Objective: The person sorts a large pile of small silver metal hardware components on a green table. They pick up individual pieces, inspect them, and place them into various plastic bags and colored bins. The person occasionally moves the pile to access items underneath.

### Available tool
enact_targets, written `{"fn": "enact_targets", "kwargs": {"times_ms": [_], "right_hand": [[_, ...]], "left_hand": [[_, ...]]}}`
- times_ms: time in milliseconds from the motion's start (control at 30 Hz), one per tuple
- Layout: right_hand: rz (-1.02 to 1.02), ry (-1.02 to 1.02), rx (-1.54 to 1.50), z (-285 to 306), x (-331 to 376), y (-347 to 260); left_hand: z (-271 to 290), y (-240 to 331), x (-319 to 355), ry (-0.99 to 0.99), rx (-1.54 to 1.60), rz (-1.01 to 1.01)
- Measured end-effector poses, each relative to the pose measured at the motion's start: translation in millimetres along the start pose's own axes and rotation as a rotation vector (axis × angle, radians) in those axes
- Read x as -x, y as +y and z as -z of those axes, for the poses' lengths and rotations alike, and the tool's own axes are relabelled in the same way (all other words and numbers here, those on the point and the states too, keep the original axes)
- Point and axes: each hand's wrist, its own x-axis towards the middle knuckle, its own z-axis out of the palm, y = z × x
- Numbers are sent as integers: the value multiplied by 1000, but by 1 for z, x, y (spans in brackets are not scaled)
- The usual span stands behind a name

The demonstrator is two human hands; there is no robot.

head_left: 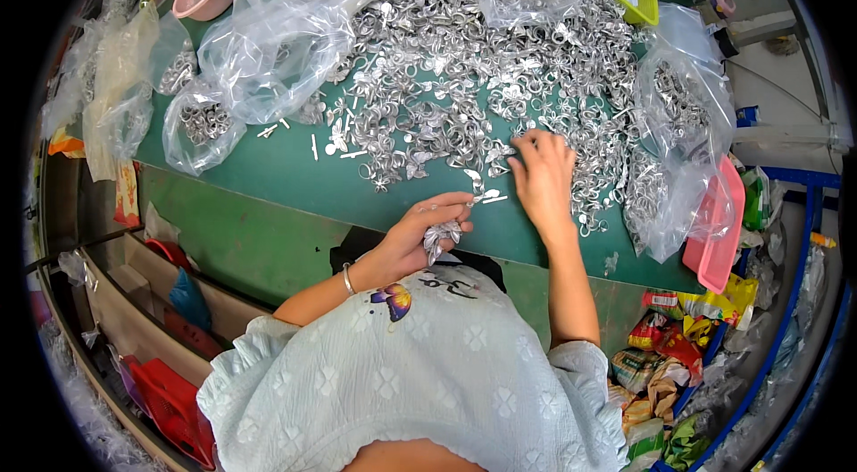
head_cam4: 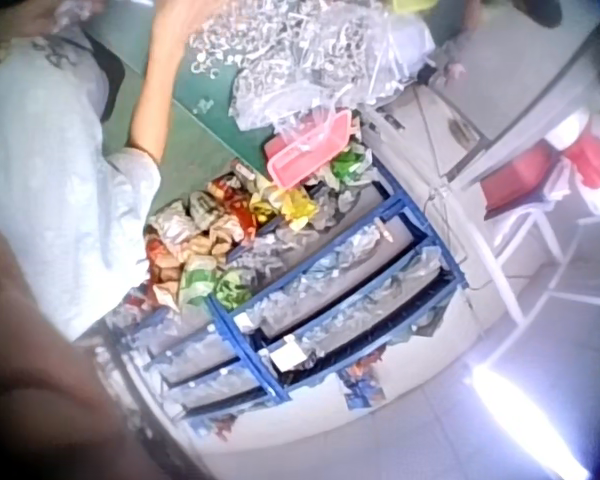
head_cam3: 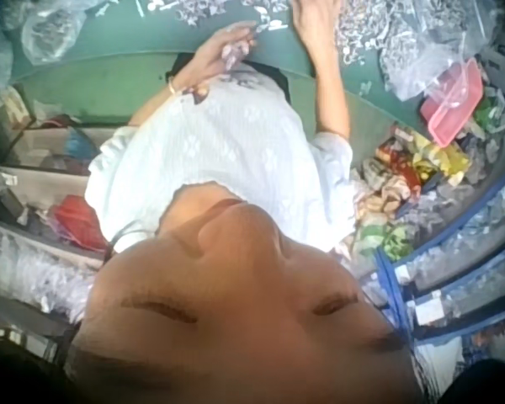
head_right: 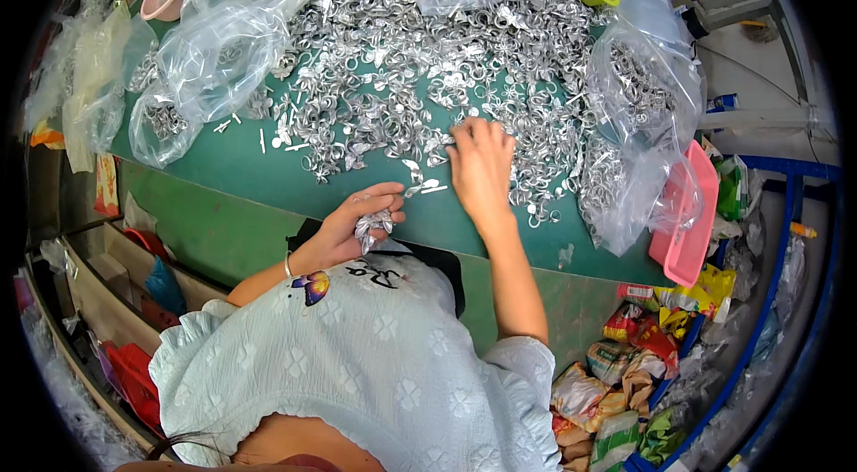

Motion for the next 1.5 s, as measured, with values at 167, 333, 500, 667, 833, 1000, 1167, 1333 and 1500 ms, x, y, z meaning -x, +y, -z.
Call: {"fn": "enact_targets", "kwargs": {"times_ms": [167,333,500,667,833,1000,1167,1333,1500], "right_hand": [[1,110,-81,-3,0,8],[-10,80,-74,1,-1,11],[107,48,87,-15,-3,14],[94,49,12,-10,-1,13],[44,54,63,-20,6,3],[76,174,101,-24,7,8],[-71,271,73,-12,5,13],[-220,282,157,-1,7,8],[-282,204,-283,10,4,12]], "left_hand": [[0,3,5,-56,31,3],[2,4,4,-47,61,-11],[2,4,3,-86,31,-10],[4,6,4,-76,39,-36],[2,5,4,-53,43,-19],[7,4,2,-88,58,-39],[6,5,4,-89,75,-44],[5,4,4,-91,77,-20],[7,6,2,-115,15,-72]]}}
